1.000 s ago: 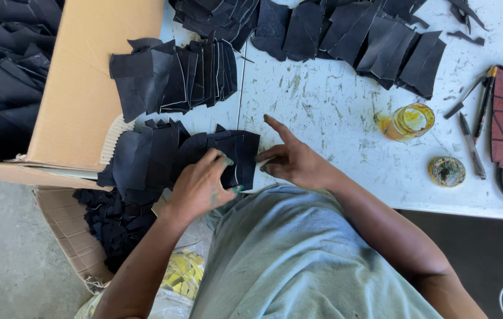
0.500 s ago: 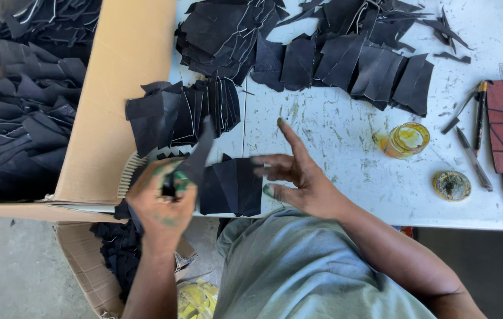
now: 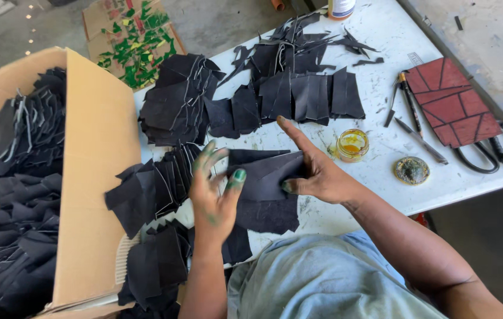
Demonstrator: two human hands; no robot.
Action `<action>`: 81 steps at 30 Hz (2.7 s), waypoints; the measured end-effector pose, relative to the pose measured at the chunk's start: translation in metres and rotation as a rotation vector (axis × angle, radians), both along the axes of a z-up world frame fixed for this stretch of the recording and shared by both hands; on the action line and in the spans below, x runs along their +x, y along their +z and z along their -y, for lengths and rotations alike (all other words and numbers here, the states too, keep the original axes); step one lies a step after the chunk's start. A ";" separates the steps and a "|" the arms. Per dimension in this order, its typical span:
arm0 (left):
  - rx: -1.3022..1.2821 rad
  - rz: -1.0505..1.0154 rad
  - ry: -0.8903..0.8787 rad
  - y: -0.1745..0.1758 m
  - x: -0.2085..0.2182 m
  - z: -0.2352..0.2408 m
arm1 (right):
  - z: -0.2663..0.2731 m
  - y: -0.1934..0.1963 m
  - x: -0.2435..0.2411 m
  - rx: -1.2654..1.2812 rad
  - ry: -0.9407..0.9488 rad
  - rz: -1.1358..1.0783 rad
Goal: The person assembles small black fabric pieces by applying adhesive from a small jar and pressing them together. They repeatedly pick up pieces, apply glue, and stack the assembled units on the table.
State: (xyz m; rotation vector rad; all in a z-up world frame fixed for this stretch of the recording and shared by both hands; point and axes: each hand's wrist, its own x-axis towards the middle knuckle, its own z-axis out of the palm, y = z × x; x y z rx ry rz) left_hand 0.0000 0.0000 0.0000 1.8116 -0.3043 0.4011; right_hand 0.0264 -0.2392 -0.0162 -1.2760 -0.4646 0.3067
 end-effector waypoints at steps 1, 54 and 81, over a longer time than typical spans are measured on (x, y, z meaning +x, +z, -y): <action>-0.081 -0.141 -0.099 -0.001 0.009 -0.003 | 0.002 0.000 -0.001 0.003 0.008 -0.007; -0.472 -0.132 -0.386 -0.051 -0.024 0.038 | 0.011 -0.031 -0.037 0.144 -0.535 0.298; -0.546 -0.207 -0.026 -0.056 -0.015 0.040 | 0.026 -0.035 -0.021 0.146 -0.500 0.142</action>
